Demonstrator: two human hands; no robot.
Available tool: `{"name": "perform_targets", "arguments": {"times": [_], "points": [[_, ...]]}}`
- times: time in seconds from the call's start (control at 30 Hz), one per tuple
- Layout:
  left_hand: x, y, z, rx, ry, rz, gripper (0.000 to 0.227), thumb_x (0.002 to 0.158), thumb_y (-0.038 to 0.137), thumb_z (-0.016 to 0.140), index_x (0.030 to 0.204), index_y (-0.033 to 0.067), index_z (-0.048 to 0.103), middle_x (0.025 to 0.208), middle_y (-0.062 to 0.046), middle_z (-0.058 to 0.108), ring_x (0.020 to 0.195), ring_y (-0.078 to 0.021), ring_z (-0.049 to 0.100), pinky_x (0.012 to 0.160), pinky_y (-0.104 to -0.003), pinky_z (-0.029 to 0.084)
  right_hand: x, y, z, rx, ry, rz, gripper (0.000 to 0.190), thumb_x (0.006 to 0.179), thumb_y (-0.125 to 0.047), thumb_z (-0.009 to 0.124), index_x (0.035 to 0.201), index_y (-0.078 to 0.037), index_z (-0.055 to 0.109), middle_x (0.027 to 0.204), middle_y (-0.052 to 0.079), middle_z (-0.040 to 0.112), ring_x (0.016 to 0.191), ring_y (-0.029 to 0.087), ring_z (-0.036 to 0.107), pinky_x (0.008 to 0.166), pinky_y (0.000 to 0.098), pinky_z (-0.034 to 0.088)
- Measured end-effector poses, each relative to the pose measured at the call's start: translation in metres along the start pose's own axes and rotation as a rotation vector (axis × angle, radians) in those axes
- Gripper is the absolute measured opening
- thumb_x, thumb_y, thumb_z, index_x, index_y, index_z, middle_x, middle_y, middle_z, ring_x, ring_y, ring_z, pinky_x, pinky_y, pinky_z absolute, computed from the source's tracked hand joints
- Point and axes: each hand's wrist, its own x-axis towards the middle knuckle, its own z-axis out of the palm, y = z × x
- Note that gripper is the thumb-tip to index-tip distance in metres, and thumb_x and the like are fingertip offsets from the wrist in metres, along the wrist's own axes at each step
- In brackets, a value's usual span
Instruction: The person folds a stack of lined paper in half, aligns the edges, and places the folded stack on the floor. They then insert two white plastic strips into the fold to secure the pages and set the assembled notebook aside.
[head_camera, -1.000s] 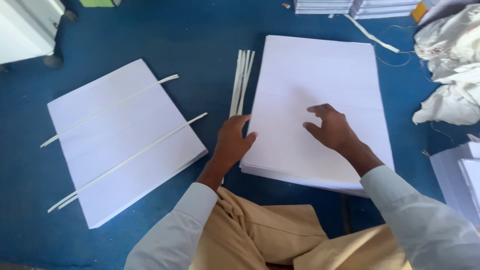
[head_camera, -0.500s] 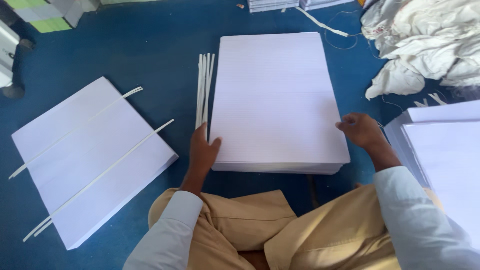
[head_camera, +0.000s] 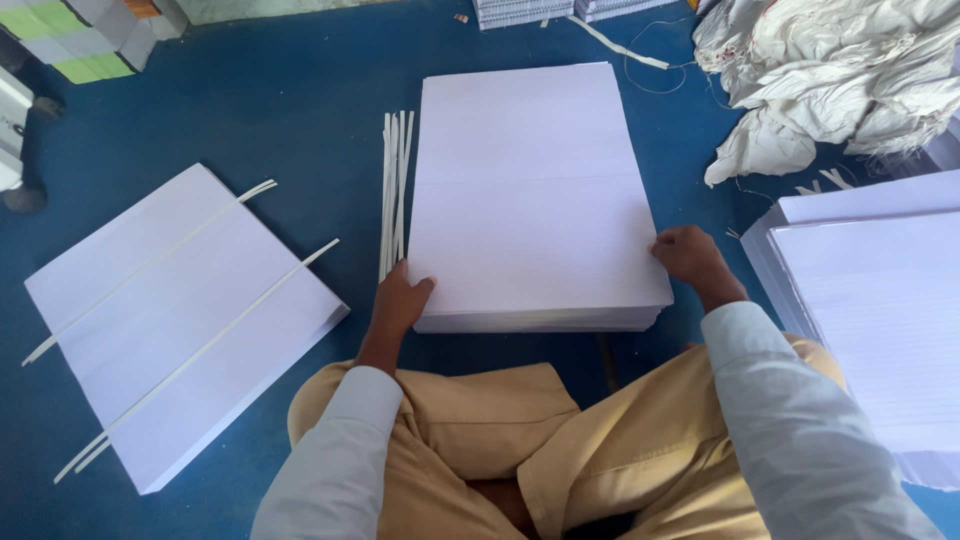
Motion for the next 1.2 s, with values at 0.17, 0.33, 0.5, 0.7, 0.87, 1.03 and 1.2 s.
{"name": "perform_targets", "arguments": {"times": [0.17, 0.33, 0.5, 0.7, 0.87, 1.03, 1.2], "points": [[0.007, -0.003, 0.004, -0.007, -0.036, -0.083, 0.061, 0.085, 0.034, 0.070, 0.132, -0.0030, 0.061, 0.127, -0.028, 0.067, 0.118, -0.0397, 0.066, 0.101, -0.043, 0.051, 0.001, 0.000, -0.006, 0.311, -0.071, 0.212, 0.025, 0.095, -0.013, 0.066, 0.110, 0.003, 0.076, 0.094, 0.019, 0.076, 0.077, 0.026, 0.074, 0.071, 0.0369, 0.063], [0.016, -0.001, 0.013, 0.195, -0.085, -0.098, 0.082, 0.083, 0.038, 0.074, 0.140, -0.0124, 0.044, 0.132, -0.034, 0.060, 0.121, -0.0439, 0.061, 0.103, -0.044, 0.050, 0.001, 0.004, -0.006, 0.369, -0.084, 0.159, 0.023, 0.094, -0.010, 0.065, 0.108, 0.004, 0.076, 0.093, 0.018, 0.075, 0.078, 0.026, 0.075, 0.071, 0.0366, 0.064], [0.013, 0.024, 0.014, 0.386, -0.203, -0.212, 0.103, 0.085, 0.038, 0.072, 0.150, -0.0202, 0.017, 0.137, -0.037, 0.053, 0.122, -0.0441, 0.061, 0.101, -0.045, 0.052, -0.007, -0.002, -0.013, 0.230, -0.066, 0.156, 0.023, 0.091, -0.015, 0.070, 0.108, -0.001, 0.076, 0.092, 0.015, 0.075, 0.078, 0.025, 0.074, 0.071, 0.0369, 0.062], [-0.005, 0.072, -0.002, 0.472, -0.184, -0.367, 0.090, 0.086, 0.033, 0.072, 0.149, -0.0173, 0.032, 0.132, -0.029, 0.064, 0.118, -0.0366, 0.068, 0.096, -0.046, 0.056, -0.015, -0.008, -0.023, 0.125, -0.030, 0.169, 0.027, 0.087, -0.024, 0.079, 0.096, 0.002, 0.079, 0.084, 0.014, 0.075, 0.073, 0.023, 0.071, 0.065, 0.0357, 0.056], [-0.010, 0.091, -0.009, 0.545, -0.222, -0.343, 0.045, 0.085, 0.030, 0.071, 0.123, 0.0066, 0.072, 0.134, -0.016, 0.066, 0.120, -0.0361, 0.066, 0.097, -0.050, 0.055, -0.015, -0.010, -0.021, 0.085, -0.072, 0.166, 0.031, 0.086, -0.027, 0.081, 0.090, 0.003, 0.078, 0.079, 0.015, 0.076, 0.068, 0.024, 0.072, 0.061, 0.0367, 0.057], [-0.008, 0.088, -0.012, 0.550, -0.244, -0.345, 0.041, 0.085, 0.031, 0.073, 0.122, 0.0107, 0.075, 0.129, -0.016, 0.070, 0.119, -0.0367, 0.067, 0.098, -0.050, 0.054, -0.017, -0.016, -0.019, 0.060, -0.084, 0.325, 0.034, 0.084, -0.032, 0.083, 0.086, 0.001, 0.077, 0.079, 0.013, 0.075, 0.068, 0.024, 0.070, 0.059, 0.0372, 0.055], [-0.002, 0.082, -0.010, 0.552, -0.259, -0.357, 0.049, 0.083, 0.040, 0.079, 0.122, 0.0113, 0.074, 0.127, -0.016, 0.071, 0.119, -0.0360, 0.067, 0.097, -0.049, 0.054, -0.016, -0.010, -0.019, 0.079, -0.095, 0.358, 0.034, 0.083, -0.032, 0.084, 0.083, 0.002, 0.077, 0.077, 0.012, 0.073, 0.065, 0.023, 0.067, 0.057, 0.0359, 0.052]]}}
